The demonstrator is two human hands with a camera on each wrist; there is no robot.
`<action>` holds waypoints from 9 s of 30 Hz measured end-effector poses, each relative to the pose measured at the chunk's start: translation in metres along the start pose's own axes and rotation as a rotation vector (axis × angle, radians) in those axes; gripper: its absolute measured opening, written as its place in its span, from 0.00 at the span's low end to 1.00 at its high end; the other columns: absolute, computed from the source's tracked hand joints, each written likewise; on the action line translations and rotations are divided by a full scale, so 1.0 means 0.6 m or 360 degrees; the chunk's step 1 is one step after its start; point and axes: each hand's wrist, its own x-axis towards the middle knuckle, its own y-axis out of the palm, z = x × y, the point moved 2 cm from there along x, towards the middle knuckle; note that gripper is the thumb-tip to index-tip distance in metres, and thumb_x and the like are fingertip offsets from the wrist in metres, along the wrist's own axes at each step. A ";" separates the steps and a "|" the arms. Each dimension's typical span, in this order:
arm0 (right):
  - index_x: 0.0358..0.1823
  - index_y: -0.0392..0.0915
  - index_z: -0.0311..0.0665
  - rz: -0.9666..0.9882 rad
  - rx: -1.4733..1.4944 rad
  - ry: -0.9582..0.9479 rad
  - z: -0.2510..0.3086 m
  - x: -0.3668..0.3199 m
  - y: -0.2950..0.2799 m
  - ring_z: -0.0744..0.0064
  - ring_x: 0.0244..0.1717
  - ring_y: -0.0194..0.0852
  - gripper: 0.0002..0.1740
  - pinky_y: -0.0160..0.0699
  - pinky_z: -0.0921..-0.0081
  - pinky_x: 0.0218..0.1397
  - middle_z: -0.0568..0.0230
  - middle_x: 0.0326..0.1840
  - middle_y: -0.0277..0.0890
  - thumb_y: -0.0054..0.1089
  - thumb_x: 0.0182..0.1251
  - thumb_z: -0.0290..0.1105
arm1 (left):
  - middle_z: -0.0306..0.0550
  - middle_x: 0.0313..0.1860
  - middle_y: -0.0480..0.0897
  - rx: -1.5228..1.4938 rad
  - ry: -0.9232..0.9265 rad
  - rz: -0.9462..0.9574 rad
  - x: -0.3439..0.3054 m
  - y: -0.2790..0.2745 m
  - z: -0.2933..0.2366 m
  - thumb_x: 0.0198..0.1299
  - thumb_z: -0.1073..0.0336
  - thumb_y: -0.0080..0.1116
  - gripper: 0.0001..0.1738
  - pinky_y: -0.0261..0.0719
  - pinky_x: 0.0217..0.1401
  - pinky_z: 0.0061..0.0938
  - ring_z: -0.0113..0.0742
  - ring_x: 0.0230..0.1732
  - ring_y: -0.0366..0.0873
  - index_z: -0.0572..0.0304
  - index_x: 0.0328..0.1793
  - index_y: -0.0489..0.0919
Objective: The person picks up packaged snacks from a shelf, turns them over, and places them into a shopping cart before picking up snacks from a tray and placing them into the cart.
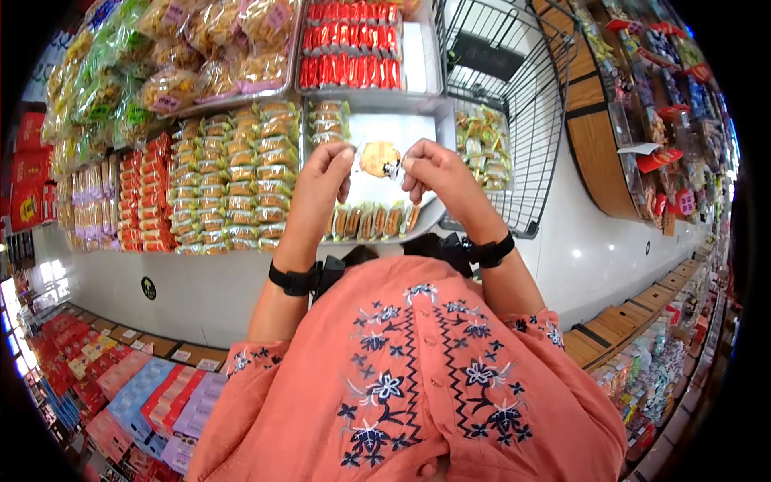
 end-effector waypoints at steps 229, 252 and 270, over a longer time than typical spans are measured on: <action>0.54 0.75 0.27 -0.0745 0.0015 -0.0099 -0.163 0.133 -0.375 0.71 0.30 0.84 0.18 0.85 0.77 0.32 0.55 0.39 0.85 0.55 0.69 0.31 | 0.56 0.62 0.76 0.0127 -0.0132 -0.0259 0.024 0.108 0.078 0.75 0.61 0.51 0.20 0.82 0.63 0.39 0.48 0.63 0.79 0.70 0.65 0.71; 0.59 0.72 0.34 -0.0432 -0.1829 0.0200 -0.422 0.237 -0.404 0.42 0.61 0.72 0.29 0.74 0.54 0.64 0.45 0.59 0.74 0.72 0.60 0.37 | 0.53 0.56 0.82 0.0264 -0.0563 -0.0275 0.041 0.263 0.128 0.76 0.61 0.52 0.19 0.81 0.52 0.27 0.36 0.51 0.83 0.68 0.63 0.74; 0.70 0.66 0.32 0.0019 0.1042 0.0129 -0.182 0.099 -0.418 0.62 0.51 0.83 0.30 0.87 0.64 0.56 0.54 0.54 0.80 0.58 0.76 0.45 | 0.51 0.57 0.81 0.0451 -0.0248 0.0075 0.102 0.292 0.098 0.74 0.61 0.55 0.21 0.80 0.54 0.29 0.38 0.54 0.82 0.67 0.65 0.72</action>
